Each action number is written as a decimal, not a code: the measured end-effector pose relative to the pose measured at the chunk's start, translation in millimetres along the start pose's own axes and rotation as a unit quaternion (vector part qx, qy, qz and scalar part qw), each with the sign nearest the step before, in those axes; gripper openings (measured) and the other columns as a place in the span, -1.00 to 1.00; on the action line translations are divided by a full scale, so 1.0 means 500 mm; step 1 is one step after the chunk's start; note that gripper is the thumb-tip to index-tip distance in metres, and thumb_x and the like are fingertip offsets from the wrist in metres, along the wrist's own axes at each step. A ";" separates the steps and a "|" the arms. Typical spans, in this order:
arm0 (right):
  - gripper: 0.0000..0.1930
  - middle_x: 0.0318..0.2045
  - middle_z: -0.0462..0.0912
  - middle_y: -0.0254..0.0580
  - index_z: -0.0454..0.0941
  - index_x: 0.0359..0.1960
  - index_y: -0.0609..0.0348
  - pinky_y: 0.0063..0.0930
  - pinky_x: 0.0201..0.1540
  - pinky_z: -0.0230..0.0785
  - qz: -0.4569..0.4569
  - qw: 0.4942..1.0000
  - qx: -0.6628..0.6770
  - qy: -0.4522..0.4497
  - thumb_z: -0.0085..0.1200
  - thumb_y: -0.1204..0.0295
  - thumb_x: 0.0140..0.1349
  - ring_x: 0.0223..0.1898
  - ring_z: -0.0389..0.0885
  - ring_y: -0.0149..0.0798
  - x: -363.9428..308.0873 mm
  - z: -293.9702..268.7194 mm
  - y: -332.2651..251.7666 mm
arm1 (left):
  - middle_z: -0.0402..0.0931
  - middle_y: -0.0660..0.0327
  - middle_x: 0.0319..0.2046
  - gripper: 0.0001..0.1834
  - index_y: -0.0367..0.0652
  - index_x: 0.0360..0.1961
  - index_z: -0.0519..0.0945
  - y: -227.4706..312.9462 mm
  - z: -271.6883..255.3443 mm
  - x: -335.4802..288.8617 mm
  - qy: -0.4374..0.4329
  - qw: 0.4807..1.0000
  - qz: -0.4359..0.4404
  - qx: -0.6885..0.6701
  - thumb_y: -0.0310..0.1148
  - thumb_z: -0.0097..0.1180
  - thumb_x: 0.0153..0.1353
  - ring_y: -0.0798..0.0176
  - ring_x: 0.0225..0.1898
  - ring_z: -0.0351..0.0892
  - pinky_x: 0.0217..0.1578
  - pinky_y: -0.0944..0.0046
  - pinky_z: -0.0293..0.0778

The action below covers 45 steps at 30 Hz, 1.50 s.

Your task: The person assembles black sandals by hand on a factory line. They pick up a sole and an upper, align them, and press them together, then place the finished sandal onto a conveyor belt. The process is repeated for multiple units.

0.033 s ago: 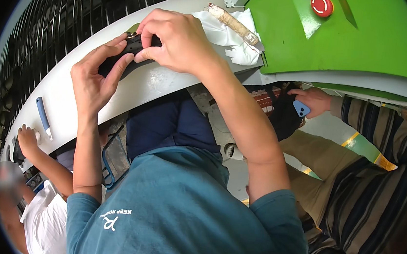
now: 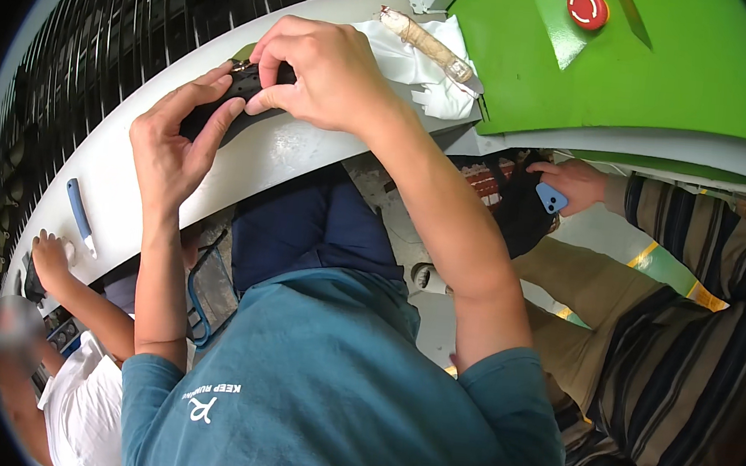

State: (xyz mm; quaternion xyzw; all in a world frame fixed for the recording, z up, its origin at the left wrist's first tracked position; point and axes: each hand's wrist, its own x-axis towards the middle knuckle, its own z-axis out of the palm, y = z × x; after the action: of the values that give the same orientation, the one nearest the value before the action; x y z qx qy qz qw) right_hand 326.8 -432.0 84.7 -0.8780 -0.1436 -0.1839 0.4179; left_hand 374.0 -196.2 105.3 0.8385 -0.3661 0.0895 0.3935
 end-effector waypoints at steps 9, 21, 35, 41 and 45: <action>-0.67 -0.13 0.89 -0.27 0.73 -0.46 0.12 -0.36 -0.01 0.66 -0.009 0.993 0.050 0.109 0.71 0.29 -0.04 -0.08 0.86 -0.21 -0.037 0.034 0.008 | 0.87 -0.01 0.02 -0.77 -0.35 -0.10 0.84 0.002 -0.012 0.008 -0.046 0.997 -0.020 -0.053 -0.51 0.54 0.24 0.05 0.09 0.88 0.18 0.14 0.71; -0.75 -0.05 0.91 -0.19 0.81 -0.30 0.16 -0.01 0.37 0.64 -0.086 0.968 0.070 0.224 0.67 0.47 0.03 0.11 0.87 -0.11 -0.121 0.055 0.043 | 0.82 -0.03 0.15 -0.65 -0.39 -0.08 0.77 0.011 0.006 -0.010 -0.050 0.999 -0.020 0.005 -0.45 0.64 0.19 0.06 0.16 0.85 0.24 0.12 0.68; -0.76 -0.16 0.91 -0.10 0.80 -0.36 0.24 -0.24 0.08 0.78 -0.045 0.978 0.077 0.188 0.68 0.52 0.00 -0.02 0.91 -0.07 -0.108 0.036 0.034 | 0.88 0.03 0.00 -0.58 -0.31 -0.15 0.81 -0.002 0.017 -0.006 -0.011 1.000 -0.016 0.020 -0.35 0.75 0.03 0.07 0.04 0.90 0.11 0.15 0.76; -0.71 -0.15 0.90 -0.03 0.79 -0.35 0.25 -0.25 0.09 0.75 0.006 0.982 0.132 0.136 0.71 0.53 -0.04 -0.01 0.90 -0.10 -0.093 0.008 0.039 | 0.88 -0.04 -0.03 -0.60 -0.34 -0.22 0.80 0.002 0.016 0.008 -0.022 0.998 -0.049 0.012 -0.34 0.75 0.04 0.06 0.06 0.90 0.13 0.13 0.75; -0.66 -0.15 0.90 -0.01 0.74 -0.36 0.21 -0.29 0.11 0.72 0.030 0.980 0.157 0.117 0.74 0.52 -0.08 -0.01 0.90 -0.13 -0.084 0.001 0.050 | 0.87 -0.09 -0.04 -0.60 -0.38 -0.24 0.79 -0.003 0.017 0.010 -0.029 0.997 -0.073 -0.022 -0.35 0.75 0.04 0.07 0.09 0.89 0.15 0.12 0.74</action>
State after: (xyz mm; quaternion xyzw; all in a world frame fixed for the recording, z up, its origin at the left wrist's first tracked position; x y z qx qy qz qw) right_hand 299.7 -451.1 48.7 -0.7775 -0.0941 -0.2480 0.5702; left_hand 377.7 -204.4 101.0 0.8563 -0.3166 0.0280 0.4070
